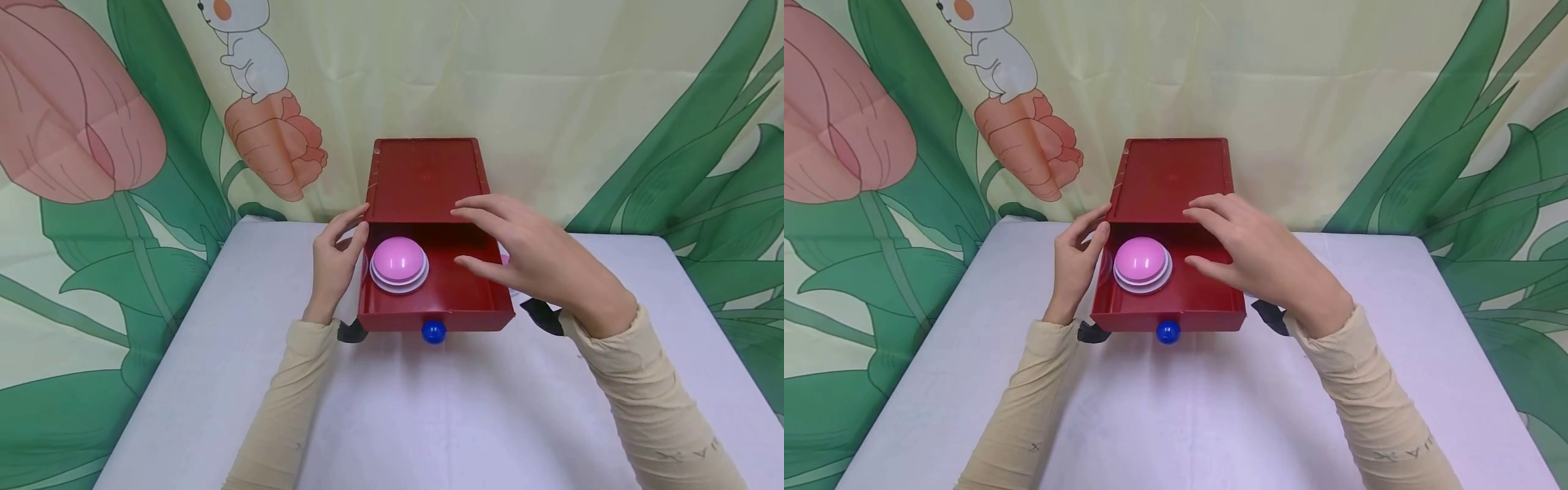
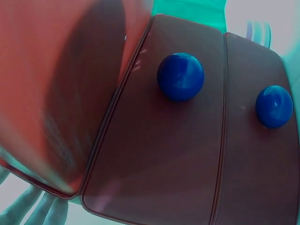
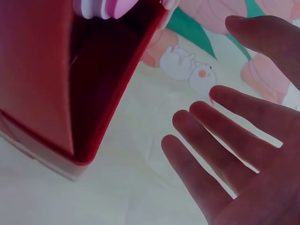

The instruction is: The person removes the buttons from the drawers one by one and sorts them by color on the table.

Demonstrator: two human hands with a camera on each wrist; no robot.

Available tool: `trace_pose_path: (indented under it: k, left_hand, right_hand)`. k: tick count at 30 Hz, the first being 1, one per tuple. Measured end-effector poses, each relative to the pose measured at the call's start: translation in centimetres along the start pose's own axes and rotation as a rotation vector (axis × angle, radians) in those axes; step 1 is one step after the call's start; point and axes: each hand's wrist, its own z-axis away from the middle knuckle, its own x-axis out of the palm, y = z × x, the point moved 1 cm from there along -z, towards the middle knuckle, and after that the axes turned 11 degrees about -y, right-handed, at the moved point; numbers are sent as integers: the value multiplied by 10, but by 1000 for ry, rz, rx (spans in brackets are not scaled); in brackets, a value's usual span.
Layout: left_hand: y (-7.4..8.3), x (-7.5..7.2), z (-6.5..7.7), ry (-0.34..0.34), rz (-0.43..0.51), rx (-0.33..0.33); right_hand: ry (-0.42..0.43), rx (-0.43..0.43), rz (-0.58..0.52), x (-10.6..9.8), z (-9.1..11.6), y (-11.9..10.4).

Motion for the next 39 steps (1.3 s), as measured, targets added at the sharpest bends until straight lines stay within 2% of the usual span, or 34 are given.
trace_pose_path:
  k: [5,12,17,30,39]
  left_hand:
    - [1,1,0,-2,4,10]
    - [0,2,-1,1,2,8]
    - [1,2,0,1,-3,5]
    - [2,0,0,-3,-10,0]
    - [2,-1,-1,-8,-33,0]
  right_hand:
    - [-81,-4,-29,-1,-8,-2]
    - [-222,53,-106,0,-23,-4]
    - [-305,56,-156,1,-32,-6]
    - [-460,46,-167,8,-50,-9]
    - [-516,5,-169,22,-60,-4]
